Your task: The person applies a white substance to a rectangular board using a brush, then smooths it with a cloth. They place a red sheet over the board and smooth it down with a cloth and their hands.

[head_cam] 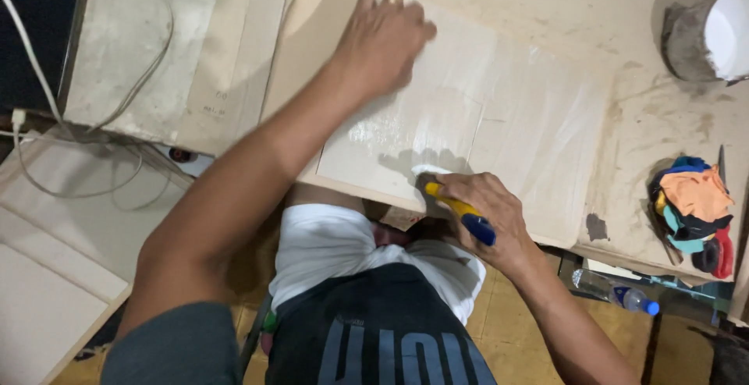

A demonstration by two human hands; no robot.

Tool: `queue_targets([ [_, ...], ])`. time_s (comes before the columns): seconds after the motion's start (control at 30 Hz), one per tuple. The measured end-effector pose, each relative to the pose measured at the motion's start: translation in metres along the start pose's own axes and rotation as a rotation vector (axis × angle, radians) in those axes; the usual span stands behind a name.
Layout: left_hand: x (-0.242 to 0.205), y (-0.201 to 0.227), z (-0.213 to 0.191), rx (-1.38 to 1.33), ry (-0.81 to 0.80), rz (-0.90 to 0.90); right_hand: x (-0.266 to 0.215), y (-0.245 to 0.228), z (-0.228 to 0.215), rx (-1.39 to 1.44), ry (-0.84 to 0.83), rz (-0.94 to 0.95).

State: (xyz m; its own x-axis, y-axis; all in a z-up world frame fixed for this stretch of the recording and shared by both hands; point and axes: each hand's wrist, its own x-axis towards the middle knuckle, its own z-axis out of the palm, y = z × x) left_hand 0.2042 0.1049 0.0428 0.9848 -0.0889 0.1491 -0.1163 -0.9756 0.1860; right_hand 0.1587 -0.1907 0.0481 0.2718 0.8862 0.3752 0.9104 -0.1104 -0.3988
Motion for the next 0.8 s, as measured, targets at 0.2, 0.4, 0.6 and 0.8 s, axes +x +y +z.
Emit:
queue_targets([
  [0.2, 0.007, -0.010, 0.018, 0.022, -0.129, -0.056, -0.049, -0.010, 0.008, -0.031, -0.160, 0.030],
  [0.4, 0.012, -0.013, 0.011, -0.025, -0.179, -0.042, 0.010, 0.022, -0.028, 0.529, -0.025, 0.637],
  [0.6, 0.017, -0.024, 0.024, 0.017, -0.099, 0.001, 0.089, 0.072, -0.013, -0.092, -0.019, 0.257],
  [0.8, 0.012, -0.035, 0.040, 0.092, 0.028, 0.114, -0.040, 0.036, 0.018, 0.434, 0.047, 0.158],
])
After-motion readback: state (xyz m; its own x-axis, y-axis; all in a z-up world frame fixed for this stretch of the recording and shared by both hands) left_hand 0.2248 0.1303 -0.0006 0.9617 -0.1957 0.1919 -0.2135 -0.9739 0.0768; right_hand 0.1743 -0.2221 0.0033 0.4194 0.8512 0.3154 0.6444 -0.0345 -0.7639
